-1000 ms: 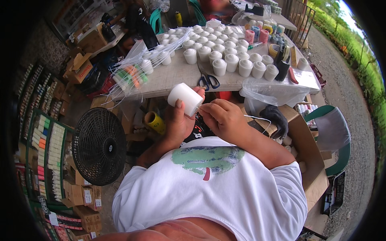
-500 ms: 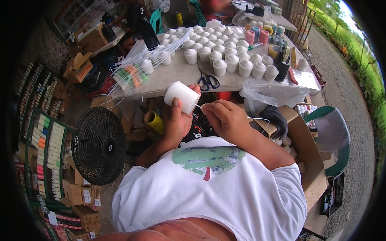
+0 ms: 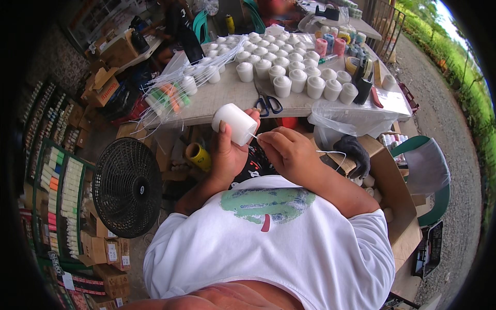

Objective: The person inserts a wick into a white cylindrical candle, secures it, and trims the excess wick with scissors. The person repeats this process for multiple candles, placing finished units on the table.

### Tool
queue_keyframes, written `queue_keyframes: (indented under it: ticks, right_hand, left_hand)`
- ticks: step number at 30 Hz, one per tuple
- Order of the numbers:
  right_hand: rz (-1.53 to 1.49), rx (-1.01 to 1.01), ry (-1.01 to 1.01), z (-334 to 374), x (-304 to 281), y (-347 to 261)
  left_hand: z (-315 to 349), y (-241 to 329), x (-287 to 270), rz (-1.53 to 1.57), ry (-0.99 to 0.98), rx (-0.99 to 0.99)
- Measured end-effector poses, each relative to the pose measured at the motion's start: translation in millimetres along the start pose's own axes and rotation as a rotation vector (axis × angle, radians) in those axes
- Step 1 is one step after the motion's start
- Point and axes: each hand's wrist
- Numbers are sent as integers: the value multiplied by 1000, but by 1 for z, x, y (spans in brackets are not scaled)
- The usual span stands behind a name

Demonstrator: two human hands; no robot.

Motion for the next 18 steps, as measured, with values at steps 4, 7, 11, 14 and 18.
queue_keyframes:
  ticks: [4, 7, 11, 14, 18]
  right_hand:
    - [20, -55, -38, -9, -4, -9]
    - [44, -188, -71, -24, -7, -17]
    - [97, -262, -104, -30, -4, -27]
    - [97, -266, -94, -29, -1, -27]
    - [80, -226, -98, -27, -2, -27]
  left_hand:
    - [-14, 5, -13, 300, -13, -220]
    - [-17, 5, -24, 457, -105, -262]
    - [-19, 6, -30, 507, -80, -257]
    - [-17, 9, -27, 420, -48, -252]
    - [-15, 11, -24, 376, -29, -251]
Point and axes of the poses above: each hand's wrist, its own z-axis away from the middle knuckle, its own x-axis out of the palm, y = z × x, and after that the axes turned 15 degrees about -z, right-handed
